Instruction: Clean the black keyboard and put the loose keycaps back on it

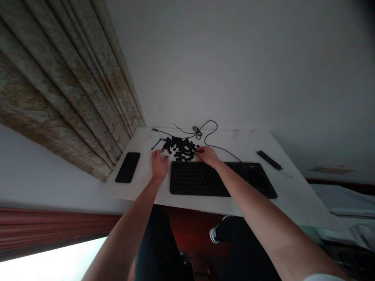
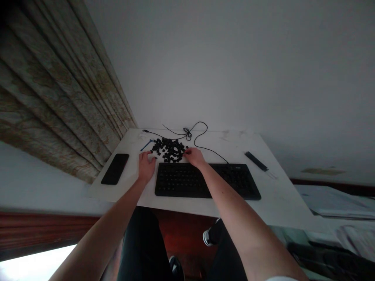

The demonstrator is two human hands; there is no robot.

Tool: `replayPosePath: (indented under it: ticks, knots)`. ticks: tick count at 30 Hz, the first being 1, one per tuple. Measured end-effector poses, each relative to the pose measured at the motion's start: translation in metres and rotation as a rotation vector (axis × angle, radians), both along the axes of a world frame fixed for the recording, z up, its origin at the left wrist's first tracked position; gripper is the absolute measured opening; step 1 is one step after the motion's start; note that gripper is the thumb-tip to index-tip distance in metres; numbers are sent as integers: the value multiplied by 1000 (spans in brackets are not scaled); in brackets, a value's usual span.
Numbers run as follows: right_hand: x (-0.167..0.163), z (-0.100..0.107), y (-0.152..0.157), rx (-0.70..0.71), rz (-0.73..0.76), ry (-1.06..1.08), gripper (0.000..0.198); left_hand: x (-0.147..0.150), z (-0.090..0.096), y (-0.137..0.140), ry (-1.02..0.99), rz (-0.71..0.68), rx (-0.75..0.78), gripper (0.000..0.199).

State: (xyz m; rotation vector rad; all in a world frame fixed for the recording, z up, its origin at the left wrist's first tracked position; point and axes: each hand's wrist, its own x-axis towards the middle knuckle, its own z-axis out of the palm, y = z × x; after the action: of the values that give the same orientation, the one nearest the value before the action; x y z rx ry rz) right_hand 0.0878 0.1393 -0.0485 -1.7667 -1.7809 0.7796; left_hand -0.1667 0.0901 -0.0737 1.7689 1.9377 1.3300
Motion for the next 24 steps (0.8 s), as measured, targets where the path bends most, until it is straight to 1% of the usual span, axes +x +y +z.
replayPosePath:
  ticks: [2,4,6,9,13,18,24]
  knots:
    - [4,-3,-1,-35,-18,135,18,-4,2,17,35,37,-40,31]
    - [7,-6,-2,-66,-30,250,22,-6,5,30,85,36,-81,33]
    - [8,-7,-2,-53,-32,287,24,-7,8,39,136,8,-100,35]
    - [5,-8,-2,20,-24,210,23,-7,13,50,210,-68,-133,32]
    - [1,-8,-4,75,-2,91,19,-5,20,59,325,-139,-234,29]
    - [-1,-7,-5,71,19,18,13,3,30,66,397,-88,-332,27]
    - [0,-7,-5,53,21,46,12,17,39,70,506,35,-381,24]
